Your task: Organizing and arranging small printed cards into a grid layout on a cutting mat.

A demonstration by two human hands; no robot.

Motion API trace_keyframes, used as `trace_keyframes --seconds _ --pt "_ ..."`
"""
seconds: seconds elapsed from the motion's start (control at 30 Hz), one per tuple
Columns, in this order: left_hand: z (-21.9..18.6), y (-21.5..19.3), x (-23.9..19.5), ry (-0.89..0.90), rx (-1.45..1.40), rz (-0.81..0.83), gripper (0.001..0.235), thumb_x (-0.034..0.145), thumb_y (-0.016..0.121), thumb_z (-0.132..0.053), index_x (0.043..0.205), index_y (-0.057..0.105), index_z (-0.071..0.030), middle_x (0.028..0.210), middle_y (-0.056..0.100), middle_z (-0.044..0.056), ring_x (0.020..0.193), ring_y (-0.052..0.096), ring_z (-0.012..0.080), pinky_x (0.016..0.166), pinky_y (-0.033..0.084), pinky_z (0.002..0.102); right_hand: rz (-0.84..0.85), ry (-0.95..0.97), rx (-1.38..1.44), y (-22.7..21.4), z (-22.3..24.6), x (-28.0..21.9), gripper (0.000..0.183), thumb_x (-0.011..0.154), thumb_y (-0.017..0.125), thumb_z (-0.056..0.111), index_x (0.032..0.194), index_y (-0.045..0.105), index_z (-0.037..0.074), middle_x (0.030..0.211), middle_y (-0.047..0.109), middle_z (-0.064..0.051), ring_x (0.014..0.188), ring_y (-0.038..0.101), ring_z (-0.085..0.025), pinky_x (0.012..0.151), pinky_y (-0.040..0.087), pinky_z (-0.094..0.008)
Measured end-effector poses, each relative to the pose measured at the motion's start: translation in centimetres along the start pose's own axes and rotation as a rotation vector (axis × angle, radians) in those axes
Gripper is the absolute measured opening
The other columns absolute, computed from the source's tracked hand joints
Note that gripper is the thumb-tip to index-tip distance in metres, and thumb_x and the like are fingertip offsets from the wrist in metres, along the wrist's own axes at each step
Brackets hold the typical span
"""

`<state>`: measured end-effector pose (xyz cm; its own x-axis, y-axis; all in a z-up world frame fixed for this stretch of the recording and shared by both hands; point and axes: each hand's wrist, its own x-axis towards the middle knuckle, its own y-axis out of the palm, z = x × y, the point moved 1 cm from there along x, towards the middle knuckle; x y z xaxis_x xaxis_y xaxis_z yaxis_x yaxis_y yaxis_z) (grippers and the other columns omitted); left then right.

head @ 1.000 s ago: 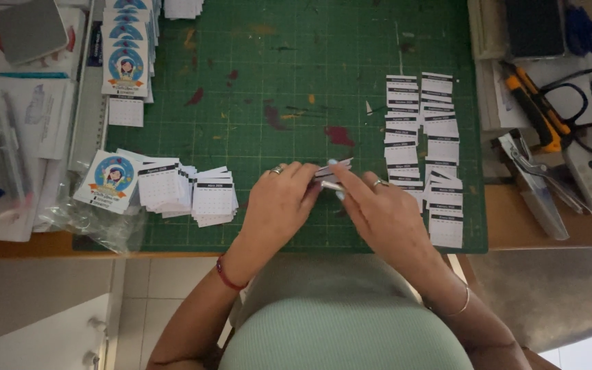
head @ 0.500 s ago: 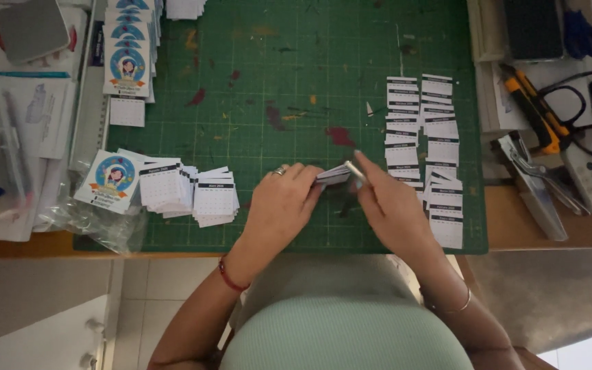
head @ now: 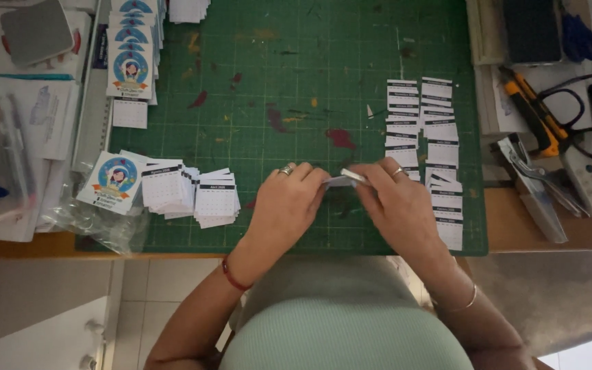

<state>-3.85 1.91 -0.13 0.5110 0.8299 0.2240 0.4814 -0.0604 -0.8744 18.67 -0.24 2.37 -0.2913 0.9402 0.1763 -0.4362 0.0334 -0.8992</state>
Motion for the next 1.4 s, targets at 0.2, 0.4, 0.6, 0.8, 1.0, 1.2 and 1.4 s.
trace_keyframes --seconds 0.2,0.4,0.6,0.8,1.0,1.2,1.4 --pt "-0.3 -1.3 0.3 0.032 0.032 -0.048 0.015 0.101 0.074 -0.017 0.115 0.076 -0.013 0.097 0.074 0.01 0.09 0.074 0.0287 0.078 0.058 0.042 -0.049 -0.131 -0.074 -1.5 -0.4 1.1 0.017 0.106 0.067 0.022 0.123 0.073 0.023 0.105 0.064 0.0 0.066 0.073 -0.028 0.061 0.061 -0.041" --pt "0.0 -2.9 1.7 0.089 0.153 -0.15 0.013 0.097 0.077 -0.017 0.108 0.073 -0.011 0.09 0.07 0.007 0.084 0.072 0.0308 0.072 0.057 0.044 -0.051 -0.263 -0.158 -3.3 0.4 4.3 0.011 0.107 0.069 0.021 0.117 0.072 0.02 0.11 0.064 -0.001 0.064 0.072 -0.029 0.06 0.059 -0.046" --pt "4.2 -4.8 9.4 0.085 0.083 -0.18 0.009 0.101 0.071 -0.01 0.11 0.074 -0.007 0.093 0.073 0.013 0.087 0.075 0.0345 0.074 0.059 0.046 -0.139 -0.38 -0.037 -4.6 -5.0 13.1 0.009 0.111 0.074 0.011 0.116 0.075 0.004 0.093 0.07 -0.015 0.076 0.073 -0.038 0.068 0.055 -0.048" --pt "10.1 -0.2 15.6 -0.163 -0.233 0.056 0.024 0.105 0.063 -0.011 0.126 0.074 -0.011 0.114 0.08 0.015 0.11 0.077 0.0372 0.094 0.06 0.052 -0.075 -0.239 0.009 -0.8 -7.8 16.6 0.014 0.109 0.075 0.016 0.105 0.065 0.007 0.081 0.069 -0.014 0.073 0.069 -0.043 0.07 0.052 -0.051" --pt "10.4 1.6 15.9 -0.175 -0.232 0.063 0.024 0.104 0.063 -0.011 0.123 0.077 -0.008 0.113 0.081 0.017 0.106 0.078 0.0396 0.089 0.063 0.053 -0.02 -0.194 -0.023 -0.5 -7.5 16.8 0.01 0.109 0.071 0.012 0.114 0.064 0.006 0.087 0.071 -0.018 0.077 0.071 -0.047 0.072 0.054 -0.055" --pt "9.6 0.6 15.9 -0.18 -0.132 0.136 0.022 0.108 0.06 -0.016 0.122 0.076 -0.01 0.111 0.079 0.013 0.104 0.078 0.0329 0.087 0.064 0.045 0.014 -0.192 -0.058 -0.8 -7.2 16.8 0.015 0.108 0.071 0.014 0.121 0.069 0.008 0.099 0.077 -0.016 0.085 0.075 -0.041 0.076 0.058 -0.051" --pt "9.0 1.2 15.9 -0.226 -0.112 0.158 0.023 0.108 0.058 -0.017 0.121 0.076 -0.01 0.11 0.077 0.012 0.102 0.077 0.0303 0.084 0.064 0.043 -0.01 -0.222 -0.214 -0.2 -7.4 16.3 0.008 0.109 0.07 0.013 0.116 0.073 0.01 0.099 0.076 -0.012 0.084 0.077 -0.034 0.074 0.059 -0.043"
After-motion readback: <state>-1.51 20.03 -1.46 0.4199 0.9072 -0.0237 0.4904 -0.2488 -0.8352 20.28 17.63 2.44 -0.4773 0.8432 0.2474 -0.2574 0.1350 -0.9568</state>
